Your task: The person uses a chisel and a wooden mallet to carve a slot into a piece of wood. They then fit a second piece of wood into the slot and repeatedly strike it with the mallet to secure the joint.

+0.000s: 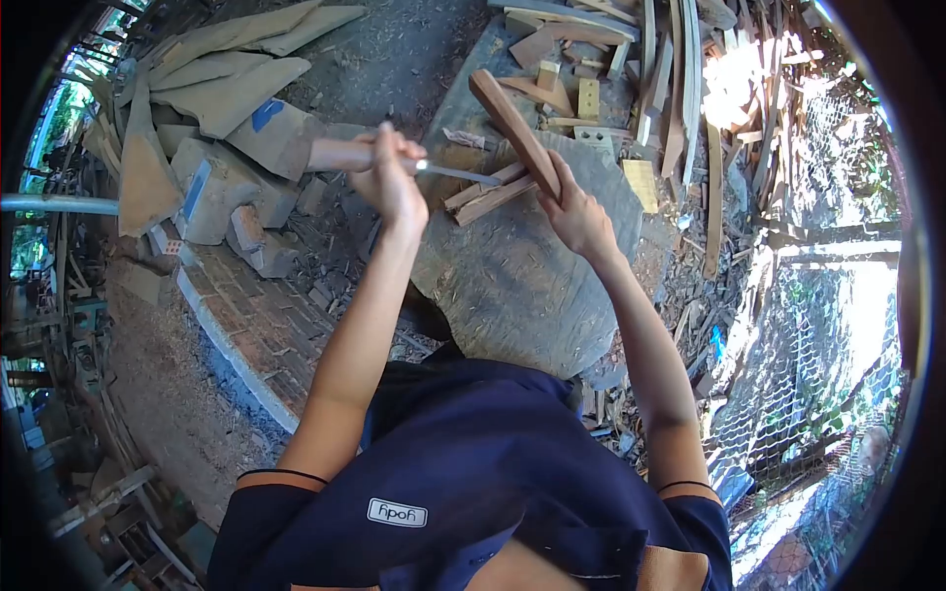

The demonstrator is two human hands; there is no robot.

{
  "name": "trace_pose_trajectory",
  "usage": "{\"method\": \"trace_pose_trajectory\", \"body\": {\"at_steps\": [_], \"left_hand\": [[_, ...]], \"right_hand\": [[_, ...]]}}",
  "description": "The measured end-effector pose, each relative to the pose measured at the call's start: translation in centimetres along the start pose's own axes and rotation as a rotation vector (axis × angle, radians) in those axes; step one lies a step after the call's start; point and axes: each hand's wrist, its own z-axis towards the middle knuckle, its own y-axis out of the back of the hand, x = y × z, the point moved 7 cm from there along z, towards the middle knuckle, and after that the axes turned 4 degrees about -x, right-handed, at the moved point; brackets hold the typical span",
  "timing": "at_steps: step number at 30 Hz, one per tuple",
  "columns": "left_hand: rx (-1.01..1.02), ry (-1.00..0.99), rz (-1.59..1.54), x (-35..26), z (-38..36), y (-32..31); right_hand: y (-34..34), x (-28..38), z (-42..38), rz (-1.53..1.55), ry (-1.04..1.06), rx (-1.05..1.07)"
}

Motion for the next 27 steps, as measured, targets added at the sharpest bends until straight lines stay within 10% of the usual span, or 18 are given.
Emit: {"method": "trace_pose_trajectory", "body": {"at_steps": [6, 16, 27], "left_hand": [[-0.472, 0.178, 0.073, 4.2, 2.0, 6.4], [0.187, -0.114, 0.115, -2.3, 2.8, -6.9], [0.273, -0.052, 0.146, -0.6, 0.5, -9.5]], "right_hand": [[-0.1, -0.2, -0.1, 0.034, 0.012, -0.035], [-0.5, -0.2, 0.0, 0.103, 0.016, -0.039], [-0.4, -0.4, -0.1, 0.088, 0.008, -0.037]]}}
